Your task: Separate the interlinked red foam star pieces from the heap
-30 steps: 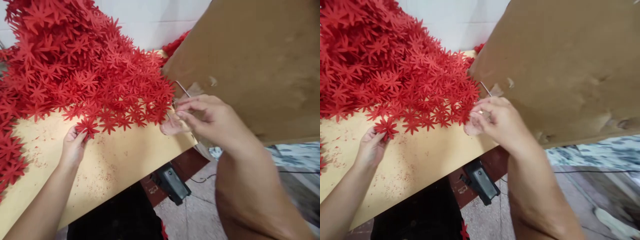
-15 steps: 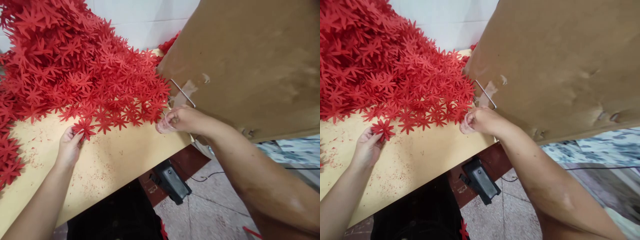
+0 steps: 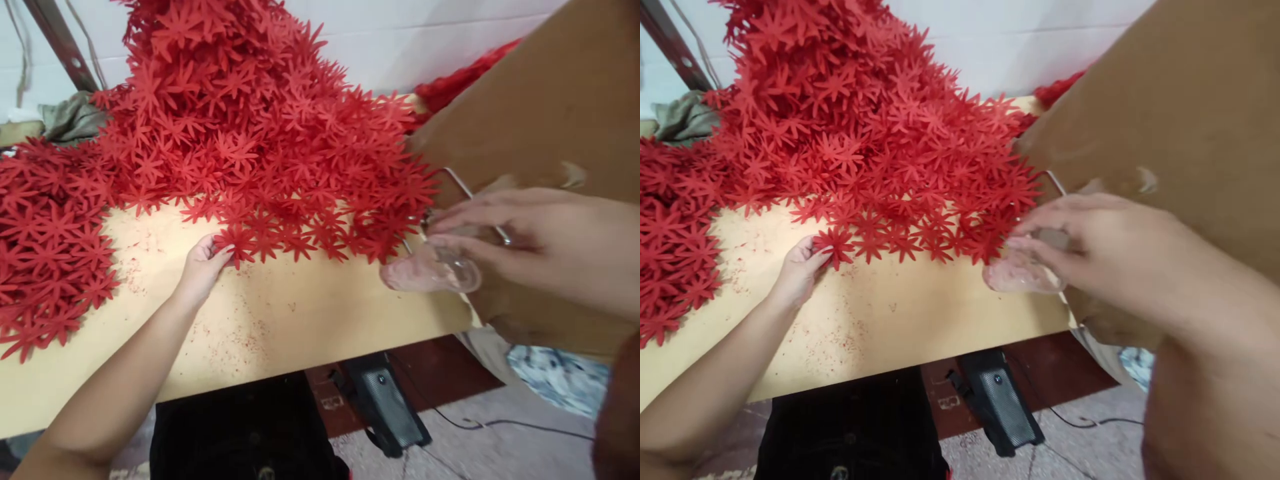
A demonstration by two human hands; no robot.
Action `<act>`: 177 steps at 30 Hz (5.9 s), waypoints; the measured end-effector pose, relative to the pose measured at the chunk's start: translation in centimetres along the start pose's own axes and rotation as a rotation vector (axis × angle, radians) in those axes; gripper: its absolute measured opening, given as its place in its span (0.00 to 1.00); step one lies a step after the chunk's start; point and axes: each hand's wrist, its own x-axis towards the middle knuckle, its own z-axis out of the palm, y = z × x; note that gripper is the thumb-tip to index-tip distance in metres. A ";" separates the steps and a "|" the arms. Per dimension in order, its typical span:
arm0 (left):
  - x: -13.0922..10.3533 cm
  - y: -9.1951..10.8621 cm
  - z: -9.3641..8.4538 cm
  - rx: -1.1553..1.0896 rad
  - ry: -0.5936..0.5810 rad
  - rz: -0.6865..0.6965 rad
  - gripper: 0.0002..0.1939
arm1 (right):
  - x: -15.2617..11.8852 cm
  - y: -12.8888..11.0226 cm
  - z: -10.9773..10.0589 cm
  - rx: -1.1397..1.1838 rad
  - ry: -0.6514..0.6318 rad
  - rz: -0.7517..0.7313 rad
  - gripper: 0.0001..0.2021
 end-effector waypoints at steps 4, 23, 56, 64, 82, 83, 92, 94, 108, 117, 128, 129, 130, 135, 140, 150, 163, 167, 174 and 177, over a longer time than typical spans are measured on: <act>-0.1 0.0 0.1 0.005 -0.043 -0.008 0.14 | 3.5 -10.1 3.2 0.339 0.025 -0.121 0.13; 0.3 -0.4 -0.7 -0.129 -0.044 -0.060 0.12 | 5.6 -16.7 12.0 0.394 0.392 -0.298 0.13; 0.0 0.5 -0.5 -0.120 0.014 -0.102 0.11 | 5.9 -17.5 12.6 0.831 0.292 0.000 0.03; -0.2 0.5 -0.1 -0.125 -0.061 -0.112 0.18 | 5.7 -18.4 13.2 0.902 0.305 -0.032 0.05; -0.1 -0.1 0.0 -0.106 -0.005 -0.056 0.17 | 5.8 -17.5 12.1 1.208 0.173 0.108 0.04; -0.1 -0.1 0.0 -0.083 0.002 -0.053 0.16 | 5.9 -17.3 12.1 1.235 0.181 0.126 0.05; -0.4 1.0 0.1 -0.046 -0.051 -0.107 0.17 | 6.0 -16.5 12.5 1.399 0.149 0.102 0.09; -0.5 1.0 0.1 -0.034 -0.091 -0.103 0.17 | 5.7 -17.1 12.6 1.367 0.136 0.075 0.08; -0.1 0.3 0.0 -0.034 -0.030 -0.098 0.09 | 6.0 -16.9 12.5 1.543 -0.020 0.281 0.22; -0.3 0.0 -0.1 0.062 -0.031 -0.083 0.13 | 5.9 -16.9 13.0 1.461 0.017 0.158 0.17; -0.7 0.8 0.4 0.077 -0.015 -0.052 0.15 | 5.4 -17.9 13.1 1.316 0.006 0.223 0.25; -0.7 0.8 0.4 0.073 -0.001 -0.057 0.14 | 5.5 -17.9 13.1 1.312 0.001 0.220 0.25; -0.7 0.8 0.4 0.061 0.018 -0.065 0.14 | 5.5 -17.9 13.2 1.319 -0.014 0.213 0.26; -0.7 0.8 0.6 -0.038 0.091 -0.103 0.10 | 5.9 -17.3 12.8 1.410 -0.075 0.186 0.27; -0.7 0.8 0.6 -0.126 0.157 -0.099 0.08 | 6.1 -16.7 12.8 1.367 0.065 0.222 0.25; -0.2 0.8 0.4 -0.088 0.159 -0.111 0.12 | 7.1 -9.9 13.4 0.729 0.660 0.229 0.19; -0.3 0.8 0.2 -0.023 0.005 -0.103 0.09 | 6.5 -13.6 12.6 0.772 0.486 0.132 0.06; -0.3 0.5 0.4 0.009 0.027 -0.111 0.09 | 6.4 -12.1 11.5 0.531 0.591 0.126 0.12; -0.4 0.2 0.8 0.032 0.075 -0.051 0.09 | 5.6 -16.8 11.7 1.091 0.093 0.011 0.13; -0.4 0.2 1.0 0.064 0.063 -0.044 0.11 | 5.5 -17.5 12.5 1.317 -0.099 0.043 0.17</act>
